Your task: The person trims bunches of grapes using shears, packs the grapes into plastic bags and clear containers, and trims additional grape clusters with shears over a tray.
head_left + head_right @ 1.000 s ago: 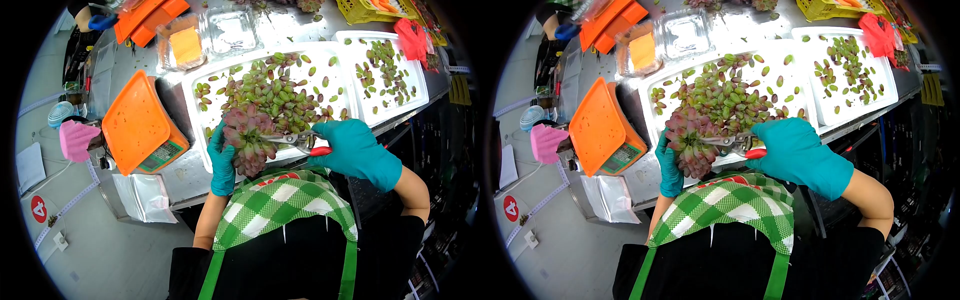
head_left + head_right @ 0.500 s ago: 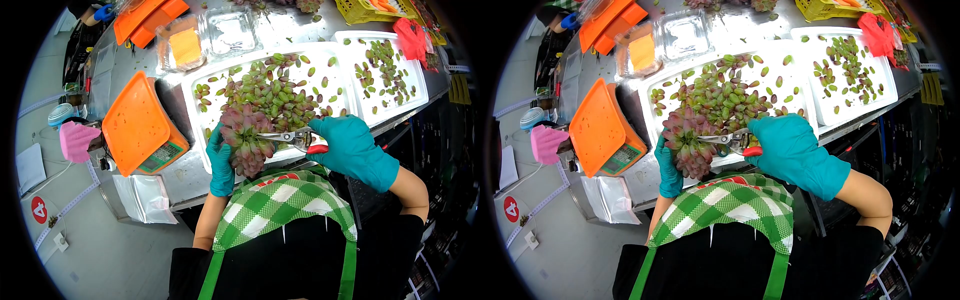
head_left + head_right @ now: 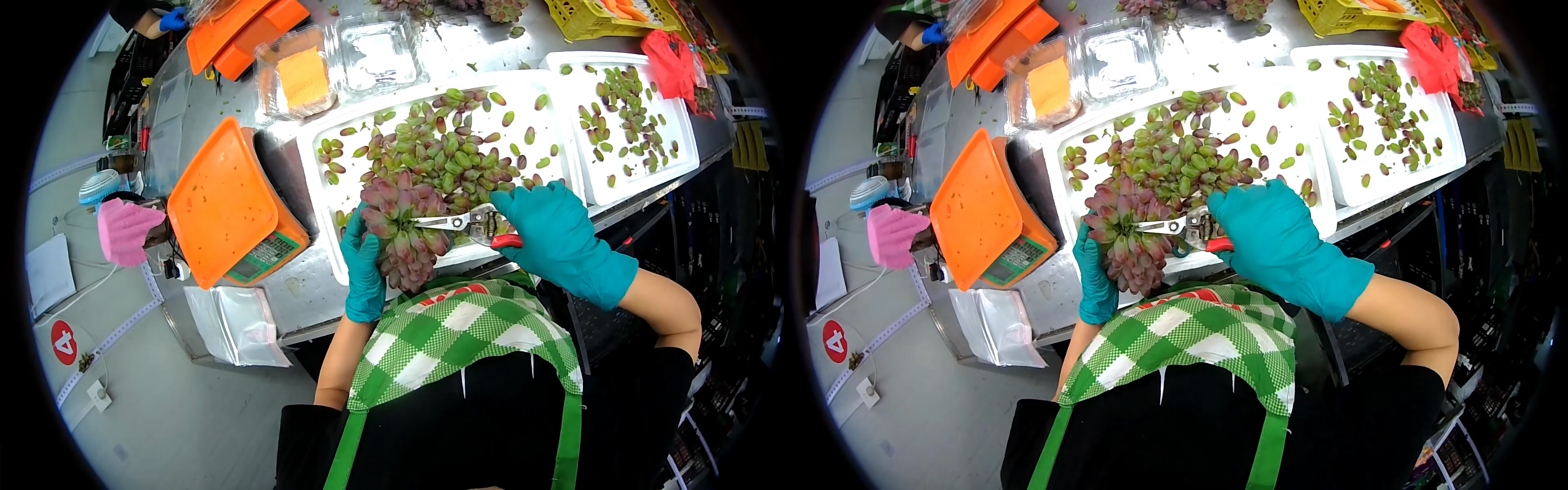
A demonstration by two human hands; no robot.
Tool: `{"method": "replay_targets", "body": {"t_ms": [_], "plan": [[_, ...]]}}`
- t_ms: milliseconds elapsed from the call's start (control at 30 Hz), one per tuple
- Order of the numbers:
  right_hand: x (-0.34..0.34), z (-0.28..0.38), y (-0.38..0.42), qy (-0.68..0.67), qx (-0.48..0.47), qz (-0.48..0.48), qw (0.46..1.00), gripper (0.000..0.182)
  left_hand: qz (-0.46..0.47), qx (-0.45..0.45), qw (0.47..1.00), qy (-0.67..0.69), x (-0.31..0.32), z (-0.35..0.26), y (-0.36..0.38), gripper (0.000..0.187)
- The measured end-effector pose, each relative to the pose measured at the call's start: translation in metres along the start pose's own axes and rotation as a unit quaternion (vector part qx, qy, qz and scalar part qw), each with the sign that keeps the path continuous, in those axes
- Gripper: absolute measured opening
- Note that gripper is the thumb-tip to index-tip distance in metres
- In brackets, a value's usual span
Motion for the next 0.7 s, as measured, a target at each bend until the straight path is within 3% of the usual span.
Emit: {"method": "replay_targets", "body": {"t_ms": [67, 267, 367, 467, 700], "plan": [[0.002, 0.000, 0.001, -0.013, -0.010, -0.031, 0.999, 0.050, 0.003, -0.003, 1.000, 0.006, 0.001, 0.000, 0.000, 0.058], [0.018, -0.020, 0.003, -0.166, 0.099, 0.046, 0.980, 0.050, -0.011, -0.027, 0.999, 0.027, -0.007, 0.016, 0.000, 0.054], [0.022, -0.019, 0.006, -0.190, 0.096, 0.094, 0.972, 0.054, -0.018, -0.035, 0.998, 0.047, -0.006, 0.019, 0.001, 0.053], [0.008, -0.013, 0.009, -0.156, 0.043, 0.032, 0.986, 0.055, -0.006, -0.013, 1.000, 0.021, 0.001, 0.007, 0.000, 0.057], [0.003, -0.002, 0.003, -0.089, 0.030, 0.087, 0.992, 0.058, 0.018, 0.035, 0.999, -0.037, 0.005, -0.007, 0.001, 0.068]]}}
Point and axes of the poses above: each hand's wrist, its own y-axis away from the middle knuckle, its own x-axis out of the palm, z = x × y, the point moved 10 cm from there along -y, towards the middle knuckle, and after that the axes turned 3 degrees about z, right-handed, at the moved point
